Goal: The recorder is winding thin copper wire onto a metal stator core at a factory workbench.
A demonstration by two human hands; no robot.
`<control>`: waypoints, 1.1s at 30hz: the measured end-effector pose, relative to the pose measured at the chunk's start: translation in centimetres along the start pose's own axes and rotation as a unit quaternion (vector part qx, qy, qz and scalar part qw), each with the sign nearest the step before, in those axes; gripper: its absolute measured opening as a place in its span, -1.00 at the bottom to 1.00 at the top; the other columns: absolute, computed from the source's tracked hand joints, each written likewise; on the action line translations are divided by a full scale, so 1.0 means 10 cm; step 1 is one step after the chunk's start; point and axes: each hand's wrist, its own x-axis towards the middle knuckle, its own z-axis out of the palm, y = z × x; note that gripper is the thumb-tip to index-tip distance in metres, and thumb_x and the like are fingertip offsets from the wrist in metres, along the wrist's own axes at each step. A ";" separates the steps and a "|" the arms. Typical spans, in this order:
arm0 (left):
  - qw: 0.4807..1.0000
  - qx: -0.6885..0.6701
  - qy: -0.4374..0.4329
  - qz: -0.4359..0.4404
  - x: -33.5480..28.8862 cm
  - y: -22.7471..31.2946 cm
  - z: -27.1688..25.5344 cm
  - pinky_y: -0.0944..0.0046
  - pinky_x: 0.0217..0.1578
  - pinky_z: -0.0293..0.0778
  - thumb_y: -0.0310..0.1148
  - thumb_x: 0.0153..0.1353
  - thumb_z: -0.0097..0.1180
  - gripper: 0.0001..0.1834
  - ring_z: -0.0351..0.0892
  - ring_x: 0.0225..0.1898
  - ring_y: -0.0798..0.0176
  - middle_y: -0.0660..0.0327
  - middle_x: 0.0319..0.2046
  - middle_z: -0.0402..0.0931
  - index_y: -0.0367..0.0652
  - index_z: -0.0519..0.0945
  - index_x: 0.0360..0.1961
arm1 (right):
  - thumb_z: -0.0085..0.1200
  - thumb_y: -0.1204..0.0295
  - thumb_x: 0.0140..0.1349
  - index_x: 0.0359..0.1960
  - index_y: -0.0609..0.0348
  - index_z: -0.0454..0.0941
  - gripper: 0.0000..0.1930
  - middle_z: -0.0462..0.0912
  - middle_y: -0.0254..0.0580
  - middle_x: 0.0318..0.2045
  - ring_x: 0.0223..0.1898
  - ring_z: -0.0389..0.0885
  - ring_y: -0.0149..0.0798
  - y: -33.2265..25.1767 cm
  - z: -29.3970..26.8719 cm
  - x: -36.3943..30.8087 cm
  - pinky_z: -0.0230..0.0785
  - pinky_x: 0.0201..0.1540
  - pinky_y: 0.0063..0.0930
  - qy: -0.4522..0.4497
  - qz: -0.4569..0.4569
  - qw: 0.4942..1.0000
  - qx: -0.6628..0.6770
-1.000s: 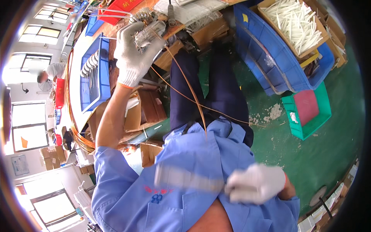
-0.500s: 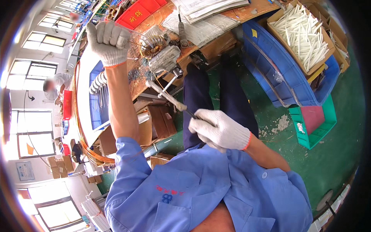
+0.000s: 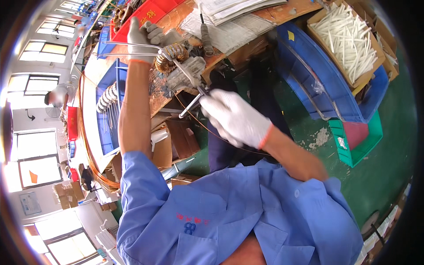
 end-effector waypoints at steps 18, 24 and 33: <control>0.626 0.617 0.126 0.459 -0.59 -0.21 0.81 -0.19 -0.27 0.55 -0.02 0.55 -0.10 -0.60 0.64 -0.42 -0.12 -0.01 -0.43 0.64 -0.17 0.51 -0.10 | 0.28 0.33 0.39 -0.10 0.14 0.67 -0.82 0.76 -0.20 -0.43 -0.44 0.74 -0.26 0.90 -0.56 -2.45 0.54 -0.36 -0.39 -0.279 0.021 0.933 -0.227; 0.700 0.393 0.014 0.596 -1.04 0.23 0.51 0.09 0.04 0.55 0.00 0.38 0.26 -0.22 0.63 -0.14 0.07 -0.06 0.08 0.57 -0.43 0.34 0.34 | 0.26 0.42 0.39 -0.07 0.17 0.67 -0.84 0.77 -0.20 -0.37 -0.37 0.76 -0.30 0.97 -0.72 -2.45 0.54 -0.30 -0.44 -0.284 0.007 0.931 -0.229; 0.853 0.338 -0.152 0.367 -1.59 -0.14 0.65 0.30 -0.59 0.40 -0.08 0.57 -0.02 -0.57 0.46 -0.58 0.34 0.22 -0.52 0.51 -0.15 0.56 -0.39 | 0.05 0.51 0.37 -0.21 0.36 0.65 -0.83 0.60 -0.26 -0.60 -0.63 0.52 -0.45 0.60 -0.75 -1.85 0.31 -0.57 -0.51 -0.239 0.022 0.969 -0.052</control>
